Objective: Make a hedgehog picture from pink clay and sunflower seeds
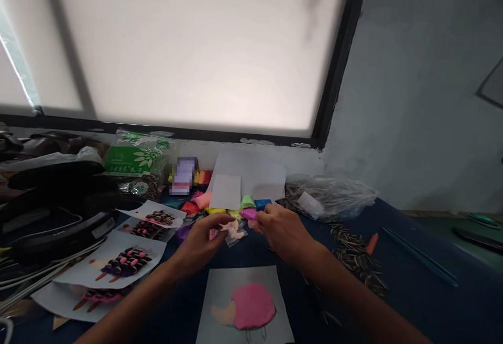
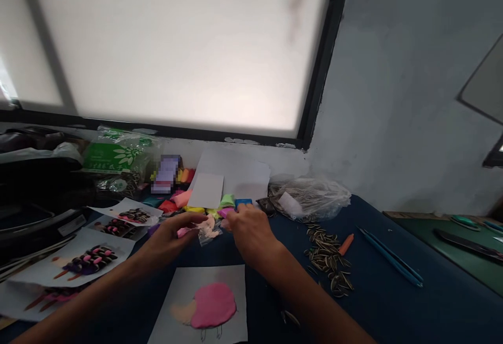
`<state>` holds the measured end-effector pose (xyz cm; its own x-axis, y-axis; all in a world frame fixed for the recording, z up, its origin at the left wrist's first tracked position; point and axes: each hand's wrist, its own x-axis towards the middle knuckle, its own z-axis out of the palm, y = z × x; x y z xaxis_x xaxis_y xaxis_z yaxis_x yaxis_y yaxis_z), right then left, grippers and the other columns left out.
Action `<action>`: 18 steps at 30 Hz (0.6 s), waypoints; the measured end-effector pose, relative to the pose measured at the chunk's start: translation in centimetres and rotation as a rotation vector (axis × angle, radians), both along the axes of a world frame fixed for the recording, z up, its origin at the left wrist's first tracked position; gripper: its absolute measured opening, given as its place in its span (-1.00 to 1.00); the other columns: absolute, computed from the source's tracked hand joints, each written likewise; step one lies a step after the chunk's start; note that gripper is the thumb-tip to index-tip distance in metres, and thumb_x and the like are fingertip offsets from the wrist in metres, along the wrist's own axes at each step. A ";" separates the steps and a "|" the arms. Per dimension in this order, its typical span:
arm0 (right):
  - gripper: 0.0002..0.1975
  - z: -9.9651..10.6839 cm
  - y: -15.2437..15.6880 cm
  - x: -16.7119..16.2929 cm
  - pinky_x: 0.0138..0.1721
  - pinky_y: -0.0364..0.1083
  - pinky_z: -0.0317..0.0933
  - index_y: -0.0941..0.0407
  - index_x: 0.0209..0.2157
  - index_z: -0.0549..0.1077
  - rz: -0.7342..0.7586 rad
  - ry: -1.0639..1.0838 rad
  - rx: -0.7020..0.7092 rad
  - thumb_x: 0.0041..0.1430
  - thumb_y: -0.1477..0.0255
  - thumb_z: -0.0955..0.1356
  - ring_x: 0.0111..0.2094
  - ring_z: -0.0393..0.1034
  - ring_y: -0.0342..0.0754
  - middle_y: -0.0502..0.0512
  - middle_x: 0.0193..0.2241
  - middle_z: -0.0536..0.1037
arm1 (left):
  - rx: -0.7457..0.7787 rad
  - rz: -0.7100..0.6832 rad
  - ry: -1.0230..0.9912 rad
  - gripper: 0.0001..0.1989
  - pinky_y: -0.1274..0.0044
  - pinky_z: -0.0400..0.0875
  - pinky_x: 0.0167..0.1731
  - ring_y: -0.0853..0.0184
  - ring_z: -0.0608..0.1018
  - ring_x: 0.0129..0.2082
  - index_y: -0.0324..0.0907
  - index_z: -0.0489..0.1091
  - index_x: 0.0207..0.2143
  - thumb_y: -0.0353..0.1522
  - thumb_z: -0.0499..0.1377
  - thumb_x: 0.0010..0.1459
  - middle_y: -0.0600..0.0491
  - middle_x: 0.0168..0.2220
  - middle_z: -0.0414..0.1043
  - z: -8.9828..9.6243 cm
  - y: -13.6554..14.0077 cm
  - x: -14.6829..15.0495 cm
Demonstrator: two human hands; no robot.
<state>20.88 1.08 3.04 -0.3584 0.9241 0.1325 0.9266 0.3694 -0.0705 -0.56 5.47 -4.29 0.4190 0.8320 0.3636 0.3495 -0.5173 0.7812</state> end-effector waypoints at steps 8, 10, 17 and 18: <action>-0.82 -0.3 -0.3 -0.3 -0.38 -0.23 0.12 0.13 -0.30 0.54 0.112 0.241 -0.058 0.35 0.55 0.30 -0.40 0.40 -0.18 -0.07 -0.41 0.55 | -0.227 -0.192 -0.084 -0.64 0.44 0.52 -0.32 0.19 0.64 -0.34 -0.21 0.54 -0.30 -0.09 0.23 0.08 -0.02 -0.37 0.61 0.0 -0.4 1.4; -0.82 -0.7 0.0 -0.2 -0.40 -0.22 0.12 0.15 -0.29 0.53 0.056 0.230 -0.028 0.36 0.55 0.29 -0.41 0.41 -0.16 -0.04 -0.43 0.55 | -0.202 -0.124 -0.076 -0.62 0.47 0.48 -0.39 0.22 0.61 -0.40 -0.22 0.53 -0.34 -0.07 0.19 0.11 -0.01 -0.41 0.59 -0.1 0.1 1.1; -0.68 -1.5 -0.1 -1.2 -0.26 -0.05 0.17 0.22 -0.07 0.53 -0.112 0.008 0.116 0.34 0.69 0.19 -0.14 0.45 0.15 0.34 -0.15 0.55 | 0.037 0.245 0.094 -0.66 0.29 0.41 -0.06 0.03 0.54 -0.05 -0.16 0.53 -0.12 -0.21 0.20 0.09 -0.09 -0.08 0.57 -0.1 2.5 -2.8; -0.63 -1.8 -0.2 -1.4 -0.26 -0.04 0.17 0.22 -0.04 0.53 -0.110 -0.026 0.104 0.30 0.73 0.19 -0.13 0.46 0.16 0.35 -0.13 0.55 | 0.055 0.261 0.138 -0.67 0.28 0.40 -0.05 0.01 0.55 -0.06 -0.15 0.54 -0.13 -0.25 0.23 0.05 -0.09 -0.08 0.57 -0.3 2.5 -3.0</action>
<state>19.47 0.92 1.28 -0.2607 0.9396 0.2218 0.9627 0.2701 -0.0129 -3.59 7.99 -4.55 0.2419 0.8987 0.3659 0.5773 -0.4364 0.6901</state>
